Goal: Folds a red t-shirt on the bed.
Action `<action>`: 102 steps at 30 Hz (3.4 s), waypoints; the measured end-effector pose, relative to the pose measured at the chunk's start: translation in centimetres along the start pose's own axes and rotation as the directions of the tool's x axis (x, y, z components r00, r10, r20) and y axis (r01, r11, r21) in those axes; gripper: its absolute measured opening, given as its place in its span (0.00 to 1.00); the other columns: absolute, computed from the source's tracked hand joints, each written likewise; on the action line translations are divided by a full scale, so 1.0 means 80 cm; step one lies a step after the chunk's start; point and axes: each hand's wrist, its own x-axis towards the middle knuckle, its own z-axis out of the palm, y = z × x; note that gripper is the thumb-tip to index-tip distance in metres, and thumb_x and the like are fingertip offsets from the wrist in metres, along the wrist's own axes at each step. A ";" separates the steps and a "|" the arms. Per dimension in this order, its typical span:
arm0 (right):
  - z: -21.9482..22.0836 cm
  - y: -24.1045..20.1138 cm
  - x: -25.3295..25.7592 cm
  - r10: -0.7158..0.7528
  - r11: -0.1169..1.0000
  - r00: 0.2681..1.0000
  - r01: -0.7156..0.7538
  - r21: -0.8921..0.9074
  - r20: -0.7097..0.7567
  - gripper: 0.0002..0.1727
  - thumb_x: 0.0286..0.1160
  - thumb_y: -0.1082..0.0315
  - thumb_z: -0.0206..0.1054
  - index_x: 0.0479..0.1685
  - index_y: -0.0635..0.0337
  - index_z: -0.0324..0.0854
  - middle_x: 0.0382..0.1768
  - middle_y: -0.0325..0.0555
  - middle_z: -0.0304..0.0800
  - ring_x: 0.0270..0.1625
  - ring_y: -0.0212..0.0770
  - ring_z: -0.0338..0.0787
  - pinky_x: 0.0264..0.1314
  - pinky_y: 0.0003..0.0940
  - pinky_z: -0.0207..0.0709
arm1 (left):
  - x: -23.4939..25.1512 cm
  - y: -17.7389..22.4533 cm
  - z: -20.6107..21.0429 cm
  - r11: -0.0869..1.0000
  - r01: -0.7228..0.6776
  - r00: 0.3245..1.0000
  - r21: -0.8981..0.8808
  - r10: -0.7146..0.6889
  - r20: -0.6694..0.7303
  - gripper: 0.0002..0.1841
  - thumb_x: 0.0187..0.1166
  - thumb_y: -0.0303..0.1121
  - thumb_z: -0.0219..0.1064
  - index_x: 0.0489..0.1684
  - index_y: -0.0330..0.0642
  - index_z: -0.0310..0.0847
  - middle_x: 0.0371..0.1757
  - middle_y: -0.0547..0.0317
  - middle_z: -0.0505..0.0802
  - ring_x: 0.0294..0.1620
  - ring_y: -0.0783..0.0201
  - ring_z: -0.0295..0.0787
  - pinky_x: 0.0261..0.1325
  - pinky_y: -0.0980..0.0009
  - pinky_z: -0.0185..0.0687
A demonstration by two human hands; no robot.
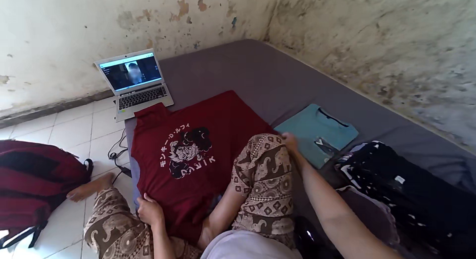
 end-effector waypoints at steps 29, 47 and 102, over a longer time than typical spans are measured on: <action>-0.008 0.072 -0.026 -0.080 0.991 0.995 0.073 0.116 0.056 0.32 0.67 0.86 0.72 0.74 0.83 0.66 0.68 0.84 0.76 0.72 0.72 0.78 0.75 0.59 0.68 | -0.053 -0.021 -0.055 0.976 0.145 0.929 -0.164 -0.077 0.362 0.41 0.68 0.24 0.80 0.79 0.18 0.58 0.69 0.20 0.81 0.74 0.33 0.78 0.79 0.48 0.69; -0.077 -0.008 0.015 -0.153 0.983 0.943 0.114 0.147 0.295 0.13 0.78 0.86 0.60 0.58 0.81 0.82 0.57 0.72 0.86 0.53 0.46 0.86 0.63 0.40 0.77 | -0.052 -0.042 -0.109 0.692 0.047 0.758 -0.720 0.444 0.477 0.13 0.85 0.24 0.54 0.58 0.30 0.80 0.57 0.57 0.89 0.54 0.73 0.86 0.60 0.69 0.83; -0.001 -0.010 0.112 0.070 0.966 0.882 -0.176 0.188 0.466 0.22 0.87 0.74 0.60 0.75 0.74 0.66 0.49 0.58 0.83 0.32 0.32 0.87 0.39 0.26 0.83 | 0.126 -0.024 -0.070 0.940 -0.282 0.722 -0.193 0.340 0.603 0.15 0.81 0.27 0.68 0.56 0.21 0.81 0.40 0.43 0.91 0.39 0.66 0.84 0.52 0.64 0.79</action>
